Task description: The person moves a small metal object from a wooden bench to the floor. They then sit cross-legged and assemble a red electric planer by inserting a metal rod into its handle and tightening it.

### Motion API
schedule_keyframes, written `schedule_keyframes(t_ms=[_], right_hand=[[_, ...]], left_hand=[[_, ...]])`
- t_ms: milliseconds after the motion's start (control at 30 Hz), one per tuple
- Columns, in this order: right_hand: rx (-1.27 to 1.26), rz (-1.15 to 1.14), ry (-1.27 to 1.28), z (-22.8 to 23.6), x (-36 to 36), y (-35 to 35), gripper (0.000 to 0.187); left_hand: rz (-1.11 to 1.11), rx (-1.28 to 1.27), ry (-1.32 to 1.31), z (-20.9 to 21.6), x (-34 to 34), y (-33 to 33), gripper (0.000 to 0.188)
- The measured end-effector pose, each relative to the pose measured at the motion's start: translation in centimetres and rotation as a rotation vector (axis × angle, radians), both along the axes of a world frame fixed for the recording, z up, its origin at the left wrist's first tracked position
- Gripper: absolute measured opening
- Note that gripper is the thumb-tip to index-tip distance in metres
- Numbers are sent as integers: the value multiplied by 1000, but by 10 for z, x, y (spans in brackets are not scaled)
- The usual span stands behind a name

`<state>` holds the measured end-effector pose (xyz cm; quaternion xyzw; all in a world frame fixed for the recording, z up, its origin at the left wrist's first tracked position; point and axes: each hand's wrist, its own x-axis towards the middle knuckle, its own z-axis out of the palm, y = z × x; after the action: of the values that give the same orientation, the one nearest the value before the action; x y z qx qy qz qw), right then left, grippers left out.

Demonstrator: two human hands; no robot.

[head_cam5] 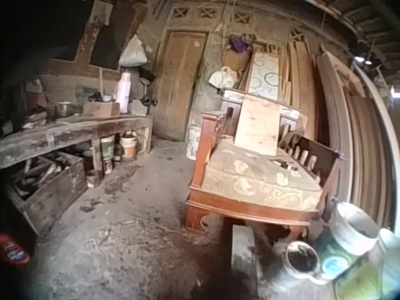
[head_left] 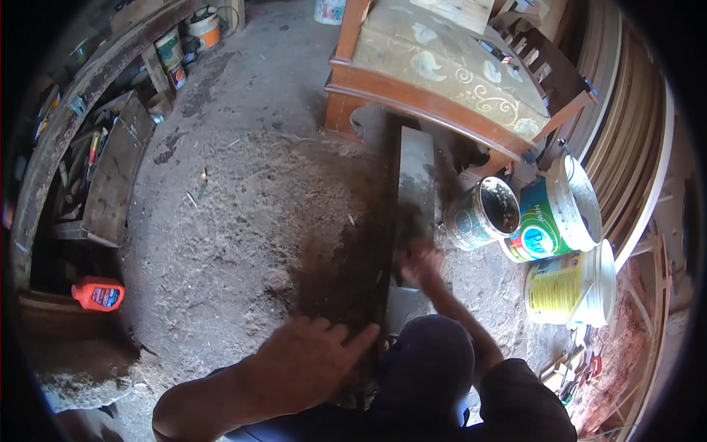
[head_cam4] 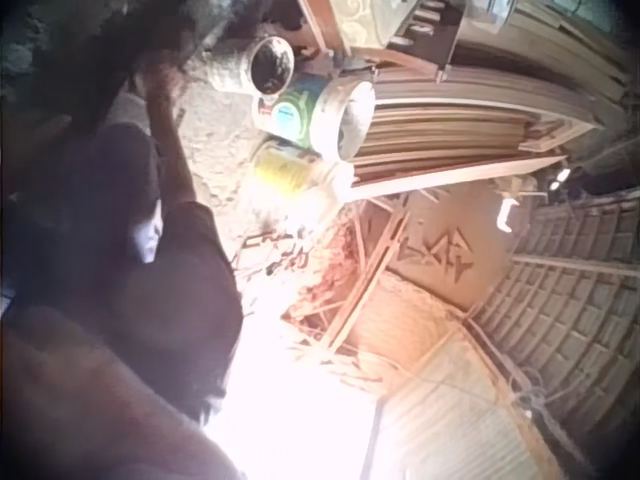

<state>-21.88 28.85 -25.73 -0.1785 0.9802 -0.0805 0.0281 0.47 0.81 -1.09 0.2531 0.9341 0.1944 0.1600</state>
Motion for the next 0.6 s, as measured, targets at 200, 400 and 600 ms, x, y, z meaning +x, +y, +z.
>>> schedule_keyframes(t_ms=[200, 400, 600], right_hand=[[-70, -169, 89, 10, -2, -6, 28], [-70, -40, 104, 3, -6, -7, 23], [-59, 293, 41, 2, -1, -9, 25]], left_hand=[[-28, -29, -29, 0, -5, 3, 67], [-12, -12, 18, 0, -8, 2, 67], [-38, 79, 11, 8, -7, 7, 69]])
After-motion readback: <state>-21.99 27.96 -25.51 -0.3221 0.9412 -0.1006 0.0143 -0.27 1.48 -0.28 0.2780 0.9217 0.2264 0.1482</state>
